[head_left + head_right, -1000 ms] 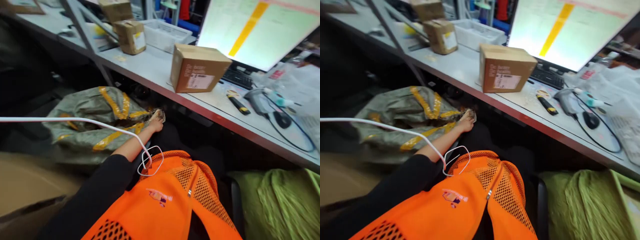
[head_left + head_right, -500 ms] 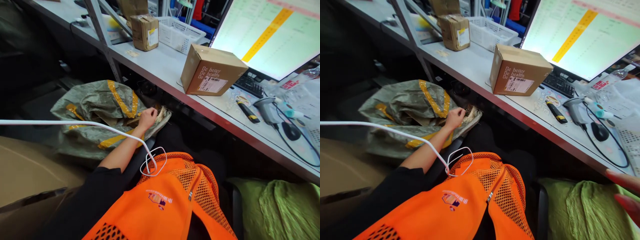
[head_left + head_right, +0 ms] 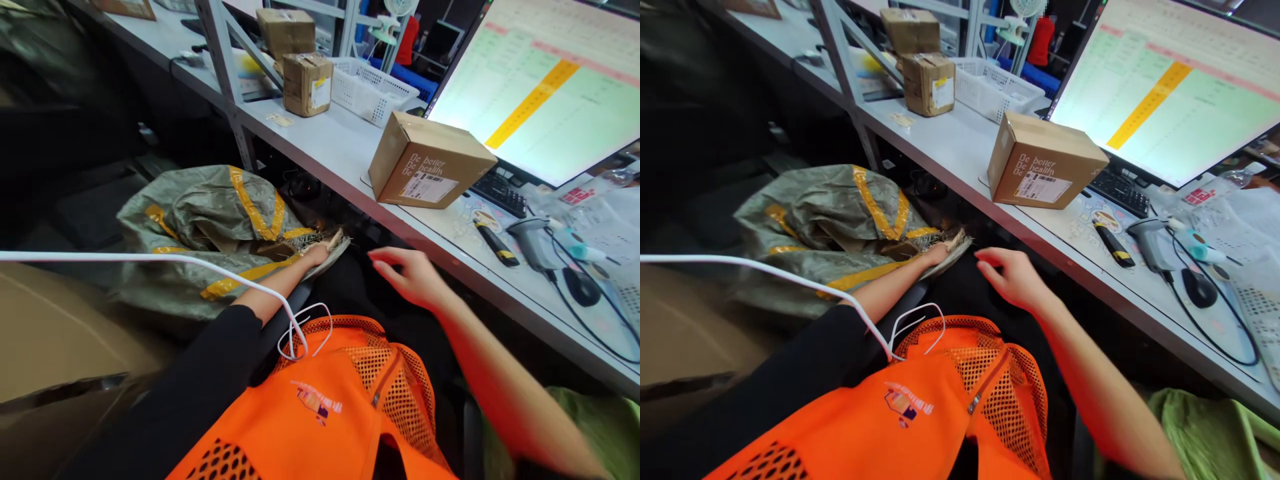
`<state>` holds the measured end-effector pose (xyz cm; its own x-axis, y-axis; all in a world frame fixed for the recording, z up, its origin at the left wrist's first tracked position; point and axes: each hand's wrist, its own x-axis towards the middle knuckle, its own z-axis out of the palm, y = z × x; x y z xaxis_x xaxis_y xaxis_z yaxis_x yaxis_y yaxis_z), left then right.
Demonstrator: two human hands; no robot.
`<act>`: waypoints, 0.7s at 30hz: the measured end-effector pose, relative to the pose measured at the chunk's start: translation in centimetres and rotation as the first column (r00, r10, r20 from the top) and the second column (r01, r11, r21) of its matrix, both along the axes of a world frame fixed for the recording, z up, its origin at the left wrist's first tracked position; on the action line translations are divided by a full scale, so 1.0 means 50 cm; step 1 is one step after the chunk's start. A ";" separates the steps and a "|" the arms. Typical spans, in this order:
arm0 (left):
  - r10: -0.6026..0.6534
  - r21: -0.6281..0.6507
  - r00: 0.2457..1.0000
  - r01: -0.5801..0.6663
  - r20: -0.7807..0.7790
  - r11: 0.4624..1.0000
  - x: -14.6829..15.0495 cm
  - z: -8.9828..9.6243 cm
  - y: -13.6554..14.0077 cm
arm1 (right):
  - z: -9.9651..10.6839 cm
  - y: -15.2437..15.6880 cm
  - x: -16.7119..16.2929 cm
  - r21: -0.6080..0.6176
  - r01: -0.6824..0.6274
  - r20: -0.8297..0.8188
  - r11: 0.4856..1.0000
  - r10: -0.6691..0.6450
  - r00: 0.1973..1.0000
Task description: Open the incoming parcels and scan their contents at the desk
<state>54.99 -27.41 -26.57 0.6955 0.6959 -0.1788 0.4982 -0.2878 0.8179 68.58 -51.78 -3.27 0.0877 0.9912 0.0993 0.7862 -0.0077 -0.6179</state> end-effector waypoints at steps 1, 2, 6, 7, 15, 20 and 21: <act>0.014 -0.029 1.000 -0.013 0.008 0.999 -0.009 0.004 0.000 | -0.053 0.067 -0.014 -0.022 -0.003 -0.041 1.000 0.002 0.999; 0.033 -0.056 0.999 -0.032 0.018 0.998 -0.023 0.008 0.002 | -0.106 0.128 -0.029 -0.041 0.010 -0.045 0.999 -0.012 0.999; 0.160 -0.143 0.984 -0.149 0.074 0.978 -0.135 0.024 0.021 | -0.280 0.271 -0.081 -0.208 0.011 0.127 0.978 0.016 0.992; 0.201 -0.159 0.975 -0.185 0.090 0.970 -0.173 0.026 0.025 | -0.310 0.281 -0.091 -0.263 -0.001 0.172 0.965 0.048 0.984; 0.667 0.008 0.744 -0.668 0.043 0.744 -0.415 0.036 0.073 | -0.380 0.279 -0.170 -0.336 0.096 0.458 0.937 0.073 0.886; 0.851 0.255 0.520 -0.815 -0.074 0.520 -0.486 0.067 0.120 | -0.333 0.278 -0.173 -0.398 0.165 0.532 0.902 0.080 0.843; 0.855 0.273 0.511 -0.813 -0.088 0.514 -0.492 0.073 0.125 | -0.320 0.275 -0.168 -0.401 0.172 0.539 0.900 0.080 0.839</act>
<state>30.40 -21.17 -22.91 -0.2599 0.9647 -0.0421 0.7165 0.2219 0.6613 60.19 -38.04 -19.29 0.1930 0.9413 -0.2769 0.9773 -0.2094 -0.0308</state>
